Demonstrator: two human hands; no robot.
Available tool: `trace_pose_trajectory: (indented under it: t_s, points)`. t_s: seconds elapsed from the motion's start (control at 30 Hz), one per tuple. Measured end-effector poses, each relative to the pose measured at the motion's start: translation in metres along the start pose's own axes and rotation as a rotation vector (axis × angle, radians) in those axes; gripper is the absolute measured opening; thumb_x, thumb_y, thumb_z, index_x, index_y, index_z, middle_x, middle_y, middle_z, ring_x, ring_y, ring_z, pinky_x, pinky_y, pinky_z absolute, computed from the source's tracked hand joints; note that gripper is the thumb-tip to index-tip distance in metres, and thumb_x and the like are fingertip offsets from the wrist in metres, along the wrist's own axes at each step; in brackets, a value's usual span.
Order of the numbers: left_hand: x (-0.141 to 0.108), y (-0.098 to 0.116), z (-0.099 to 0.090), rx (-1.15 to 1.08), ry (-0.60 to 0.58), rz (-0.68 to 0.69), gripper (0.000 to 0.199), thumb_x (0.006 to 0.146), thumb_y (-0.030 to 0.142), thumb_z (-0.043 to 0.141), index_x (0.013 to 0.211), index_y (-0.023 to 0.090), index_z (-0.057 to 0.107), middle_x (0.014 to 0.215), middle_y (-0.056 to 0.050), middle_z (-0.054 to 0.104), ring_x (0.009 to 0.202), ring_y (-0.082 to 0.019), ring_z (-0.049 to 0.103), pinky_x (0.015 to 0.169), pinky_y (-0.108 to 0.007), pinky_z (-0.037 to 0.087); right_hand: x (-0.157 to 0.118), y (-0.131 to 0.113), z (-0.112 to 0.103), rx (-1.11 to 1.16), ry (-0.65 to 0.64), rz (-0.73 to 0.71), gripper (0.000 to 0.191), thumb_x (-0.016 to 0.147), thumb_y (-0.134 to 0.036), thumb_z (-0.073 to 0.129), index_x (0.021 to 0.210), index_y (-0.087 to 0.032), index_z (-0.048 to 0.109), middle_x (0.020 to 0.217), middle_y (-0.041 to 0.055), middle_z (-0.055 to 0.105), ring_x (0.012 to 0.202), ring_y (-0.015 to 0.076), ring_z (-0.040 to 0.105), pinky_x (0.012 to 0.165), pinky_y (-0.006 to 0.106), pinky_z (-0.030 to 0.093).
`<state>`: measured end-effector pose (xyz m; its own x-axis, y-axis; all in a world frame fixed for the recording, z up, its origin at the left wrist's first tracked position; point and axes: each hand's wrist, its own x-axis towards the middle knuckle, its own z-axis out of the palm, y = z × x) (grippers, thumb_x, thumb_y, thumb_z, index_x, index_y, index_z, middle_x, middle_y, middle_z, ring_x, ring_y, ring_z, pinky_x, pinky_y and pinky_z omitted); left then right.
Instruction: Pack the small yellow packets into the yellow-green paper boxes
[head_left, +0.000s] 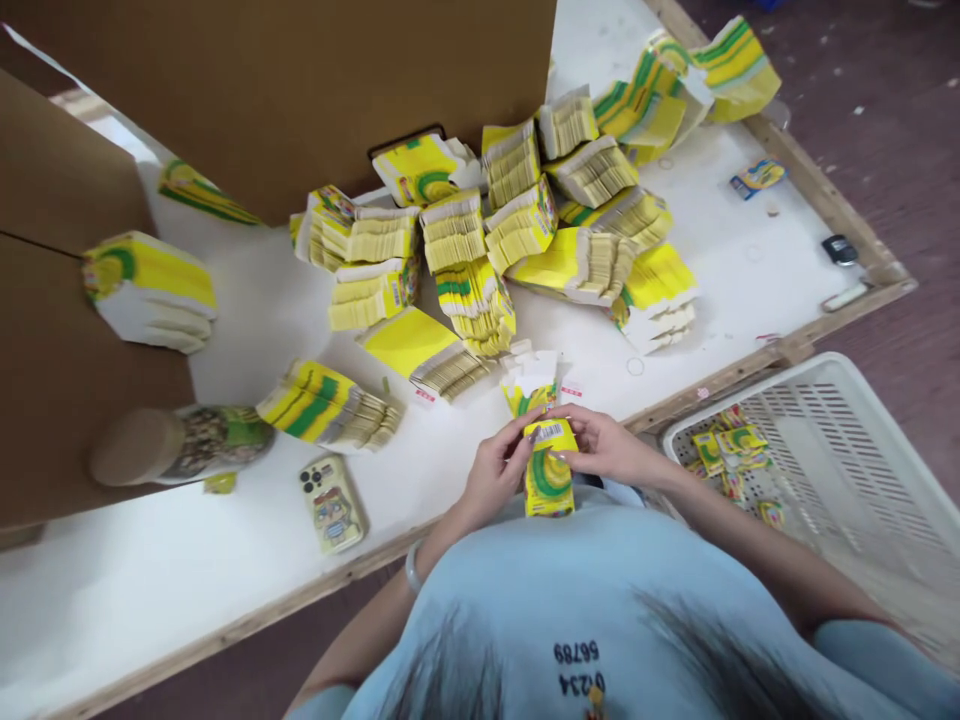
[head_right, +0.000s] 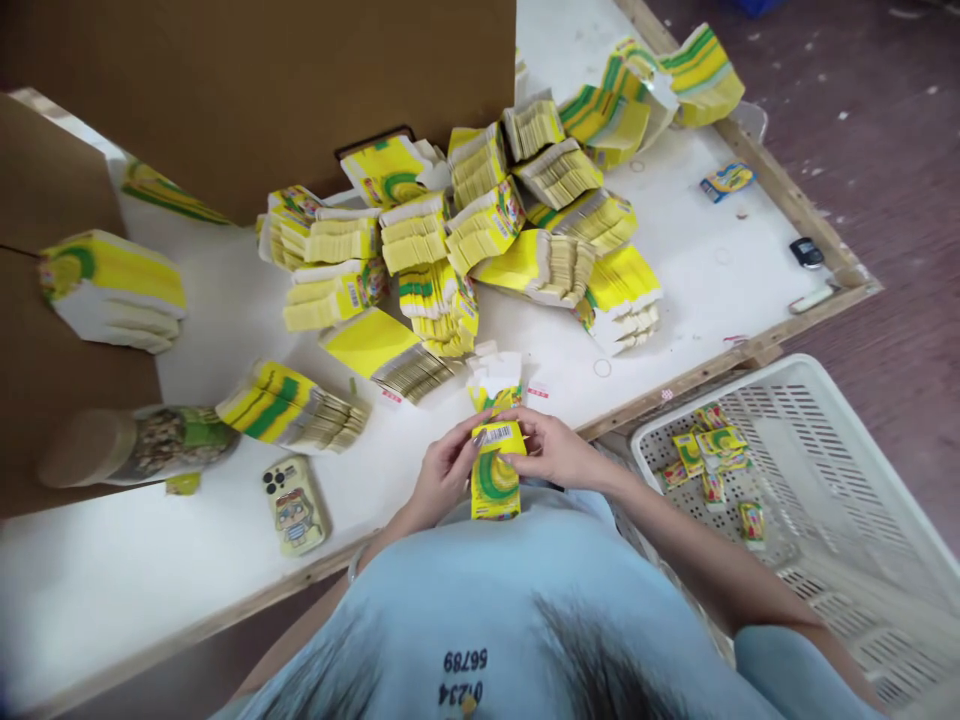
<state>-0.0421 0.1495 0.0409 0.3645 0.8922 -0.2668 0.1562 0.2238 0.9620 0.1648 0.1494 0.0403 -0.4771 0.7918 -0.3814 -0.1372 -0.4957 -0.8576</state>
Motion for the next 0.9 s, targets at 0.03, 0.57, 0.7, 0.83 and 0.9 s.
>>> trace_pose_trajectory:
  t_s: [0.03,0.57,0.7,0.83,0.9]
  points:
    - [-0.001,0.0,0.001,-0.003,0.013,0.001,0.062,0.096,0.059,0.049,0.133,0.011,0.062,0.082,-0.007,0.074,0.069,-0.016,0.065,0.065,-0.025,0.053,0.0,0.0,-0.002,0.025,-0.006,0.03,0.054,0.078,-0.037,0.08,0.125,-0.018,0.062,0.104,0.0049,0.074,0.089,0.0165,0.071,0.079,0.031,0.061]
    - [0.001,0.002,0.008,-0.013,0.071,0.082,0.052,0.1,0.049,0.047,0.132,0.012,0.063,0.129,-0.013,0.07,0.114,-0.025,0.067,0.099,-0.038,0.054,0.001,-0.01,0.001,0.063,-0.005,0.031,0.054,0.076,-0.028,0.079,0.127,-0.019,0.063,0.11,0.0047,0.073,0.082,0.0148,0.072,0.072,0.028,0.062]
    - [0.0,0.0,0.007,-0.004,0.099,0.069,0.052,0.101,0.049,0.045,0.133,0.012,0.063,0.131,-0.015,0.069,0.114,-0.026,0.068,0.101,-0.039,0.053,0.006,-0.009,-0.001,0.124,-0.031,0.102,0.065,0.076,-0.036,0.08,0.135,-0.02,0.058,0.112,0.0069,0.074,0.08,0.017,0.073,0.069,0.033,0.064]
    - [-0.003,0.001,0.007,-0.008,0.136,0.062,0.053,0.1,0.051,0.045,0.131,0.014,0.065,0.129,-0.015,0.07,0.112,-0.026,0.069,0.1,-0.04,0.055,0.007,-0.004,0.003,0.129,-0.02,0.096,0.061,0.072,-0.038,0.084,0.127,-0.021,0.063,0.112,0.0085,0.074,0.084,0.0192,0.074,0.066,0.031,0.063]
    - [-0.004,0.003,0.009,-0.016,0.136,0.056,0.052,0.1,0.051,0.046,0.13,0.014,0.066,0.128,-0.015,0.071,0.113,-0.027,0.069,0.101,-0.041,0.054,0.006,0.0,0.004,0.112,-0.015,0.101,0.058,0.073,-0.039,0.084,0.124,-0.021,0.063,0.114,0.009,0.073,0.086,0.0202,0.074,0.067,0.031,0.063]
